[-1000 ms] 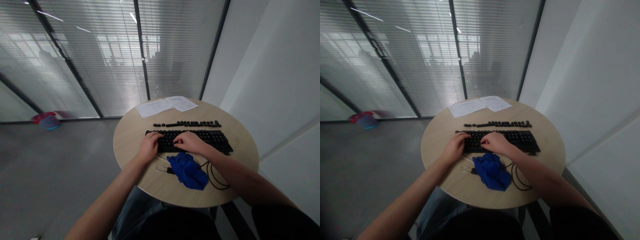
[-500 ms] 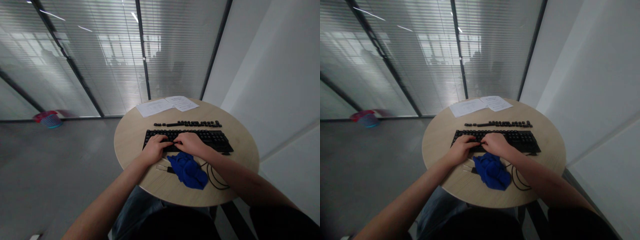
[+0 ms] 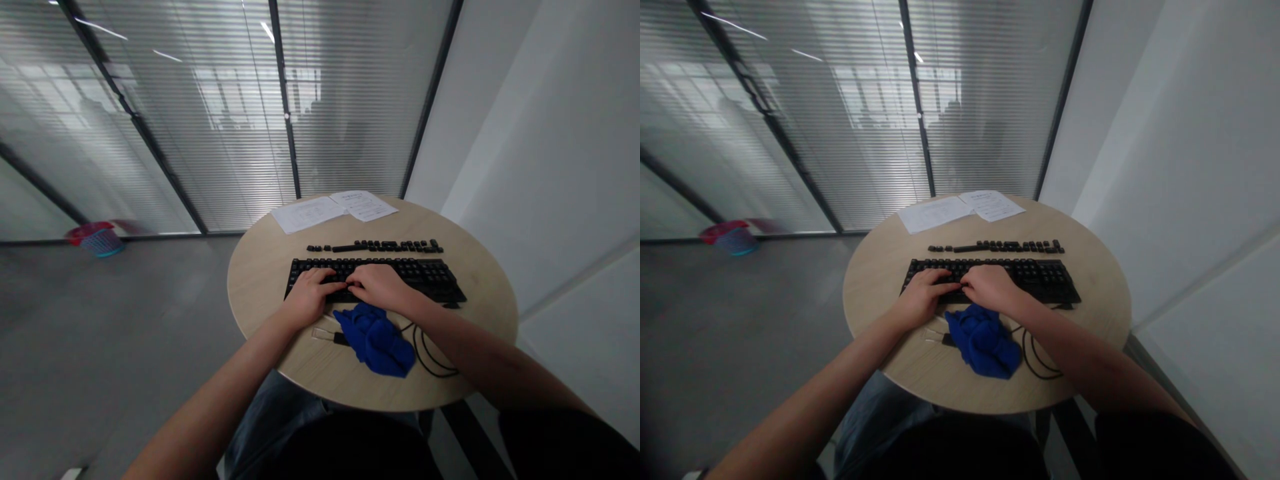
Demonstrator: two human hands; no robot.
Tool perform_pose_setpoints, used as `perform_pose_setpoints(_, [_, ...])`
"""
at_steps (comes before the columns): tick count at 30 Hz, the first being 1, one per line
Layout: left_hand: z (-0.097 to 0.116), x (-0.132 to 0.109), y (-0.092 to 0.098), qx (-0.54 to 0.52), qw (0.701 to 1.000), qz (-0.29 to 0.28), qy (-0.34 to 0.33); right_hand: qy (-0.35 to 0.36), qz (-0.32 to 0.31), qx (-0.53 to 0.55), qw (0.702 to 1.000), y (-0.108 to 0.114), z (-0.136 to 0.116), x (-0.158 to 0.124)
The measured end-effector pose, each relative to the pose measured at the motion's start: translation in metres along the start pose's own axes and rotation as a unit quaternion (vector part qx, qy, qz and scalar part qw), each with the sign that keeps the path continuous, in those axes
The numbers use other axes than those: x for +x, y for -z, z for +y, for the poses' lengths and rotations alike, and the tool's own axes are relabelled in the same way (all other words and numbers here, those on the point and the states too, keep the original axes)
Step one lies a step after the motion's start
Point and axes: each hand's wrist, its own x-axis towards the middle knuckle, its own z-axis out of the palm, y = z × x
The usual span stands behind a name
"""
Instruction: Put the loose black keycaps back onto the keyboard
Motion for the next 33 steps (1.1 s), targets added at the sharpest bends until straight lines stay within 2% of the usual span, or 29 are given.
perform_pose_setpoints(5, [-0.004, 0.0, -0.002, -0.034, 0.999, 0.029, 0.003, -0.002, 0.007, 0.007, 1.0, 0.0, 0.002, 0.0])
perform_pose_setpoints(9, [-0.013, -0.002, -0.001, -0.103, 0.987, 0.102, 0.07, -0.029, 0.029, 0.045, 0.998, 0.0, 0.014, 0.003])
perform_pose_setpoints(12, [-0.017, -0.002, 0.0, -0.115, 0.979, 0.124, 0.118, -0.054, 0.032, 0.102, 0.993, -0.003, 0.024, 0.005])
perform_pose_setpoints(20, [-0.014, 0.0, 0.0, -0.095, 0.982, 0.12, 0.113, -0.044, 0.011, 0.141, 0.989, -0.017, 0.025, 0.01])
perform_pose_setpoints(26, [-0.012, 0.0, 0.002, -0.088, 0.986, 0.111, 0.088, -0.018, 0.011, 0.048, 0.999, -0.008, 0.012, 0.004])
perform_pose_setpoints(33, [-0.005, -0.001, 0.003, -0.054, 0.997, 0.05, 0.008, 0.008, -0.003, -0.04, 0.999, -0.001, -0.002, -0.001])
